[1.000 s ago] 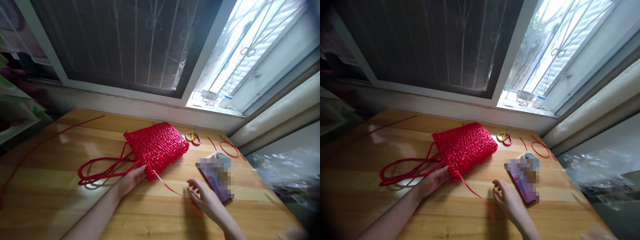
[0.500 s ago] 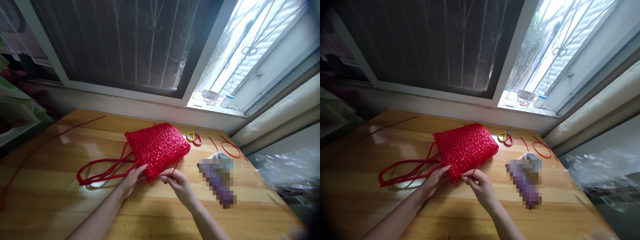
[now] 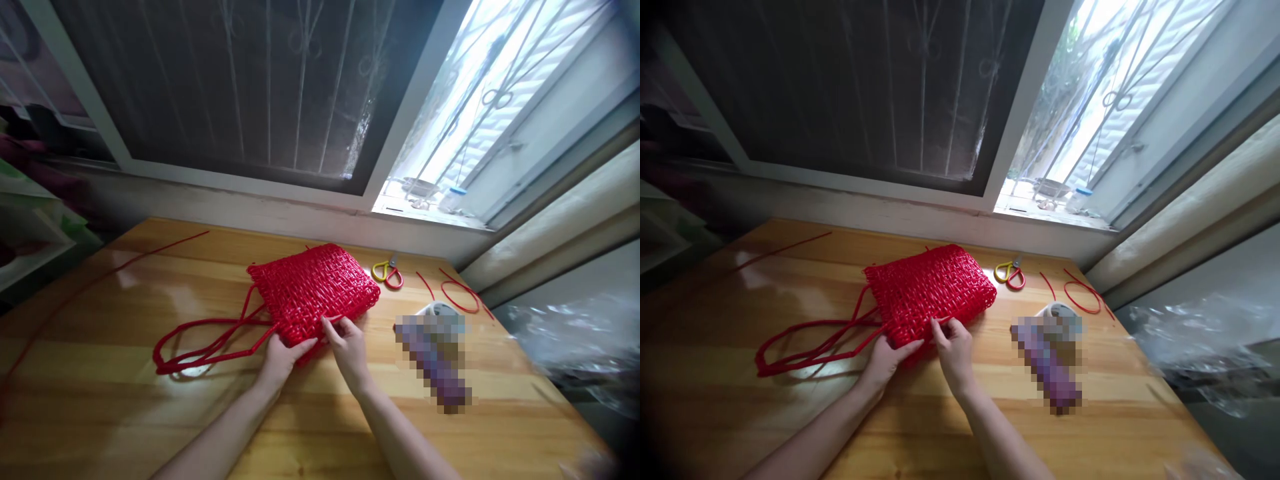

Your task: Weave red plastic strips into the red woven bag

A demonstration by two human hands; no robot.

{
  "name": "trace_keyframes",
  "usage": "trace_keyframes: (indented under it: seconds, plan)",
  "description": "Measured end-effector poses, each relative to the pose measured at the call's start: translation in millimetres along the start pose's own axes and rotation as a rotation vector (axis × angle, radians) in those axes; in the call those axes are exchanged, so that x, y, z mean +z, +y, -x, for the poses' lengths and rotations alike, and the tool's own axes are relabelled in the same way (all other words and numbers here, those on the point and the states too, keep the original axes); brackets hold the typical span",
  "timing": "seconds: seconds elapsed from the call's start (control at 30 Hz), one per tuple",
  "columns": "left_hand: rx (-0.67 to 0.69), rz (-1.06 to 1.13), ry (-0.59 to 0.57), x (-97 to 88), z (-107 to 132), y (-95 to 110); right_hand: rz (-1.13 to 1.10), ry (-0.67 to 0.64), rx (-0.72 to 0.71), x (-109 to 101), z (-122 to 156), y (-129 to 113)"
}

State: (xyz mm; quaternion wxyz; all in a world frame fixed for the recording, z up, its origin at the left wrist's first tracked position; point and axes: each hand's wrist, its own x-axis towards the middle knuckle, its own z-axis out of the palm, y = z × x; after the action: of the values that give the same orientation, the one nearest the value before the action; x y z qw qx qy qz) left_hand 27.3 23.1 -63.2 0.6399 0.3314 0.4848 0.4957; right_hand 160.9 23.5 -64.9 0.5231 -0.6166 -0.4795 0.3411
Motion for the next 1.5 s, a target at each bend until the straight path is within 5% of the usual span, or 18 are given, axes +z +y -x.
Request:
trace_keyframes:
  seconds: [0.17, 0.4, 0.53, 0.6, 0.77, 0.87, 1.0, 1.17, 1.33, 1.5]
  plan:
    - [0.034, -0.017, 0.083, 0.0, -0.4, -7.3, -0.066, 0.003, -0.046, -5.2, -4.9, -0.9]
    - [-0.016, 0.011, 0.040, -2.7, 1.5, -5.4, -0.443, 0.167, 0.107, -41.0, -28.8, -13.1]
    - [-0.034, 0.032, 0.035, -2.0, 3.0, -1.4, -0.492, 0.056, 0.212, -41.4, -19.3, -13.6]
    - [-0.035, 0.049, 0.039, -1.8, 3.2, -0.7, -0.351, -0.012, 0.120, -36.8, -10.9, -10.0]
    - [-0.039, 0.040, 0.037, -3.7, 1.7, -2.9, 0.322, -0.058, -0.390, -33.1, -10.3, 3.7]
    - [-0.032, 0.030, 0.037, -5.2, 0.8, -4.0, 0.629, 0.061, -0.600, -38.7, -24.4, 7.8]
    - [-0.028, 0.026, 0.015, -5.3, 0.9, -3.4, 0.713, 0.261, -0.775, -53.6, -41.4, 3.9]
    - [-0.041, 0.035, 0.000, -5.1, 3.0, -0.5, 0.508, 0.322, -0.738, -62.8, -35.0, -9.1]
    - [-0.084, 0.161, -0.054, -8.2, 3.8, 1.3, 0.203, 0.130, -0.574, -43.7, 1.0, -10.9]
    - [-0.145, 0.278, -0.047, -9.0, 3.7, 1.2, 0.163, -0.056, -0.565, -26.0, 27.9, -4.3]
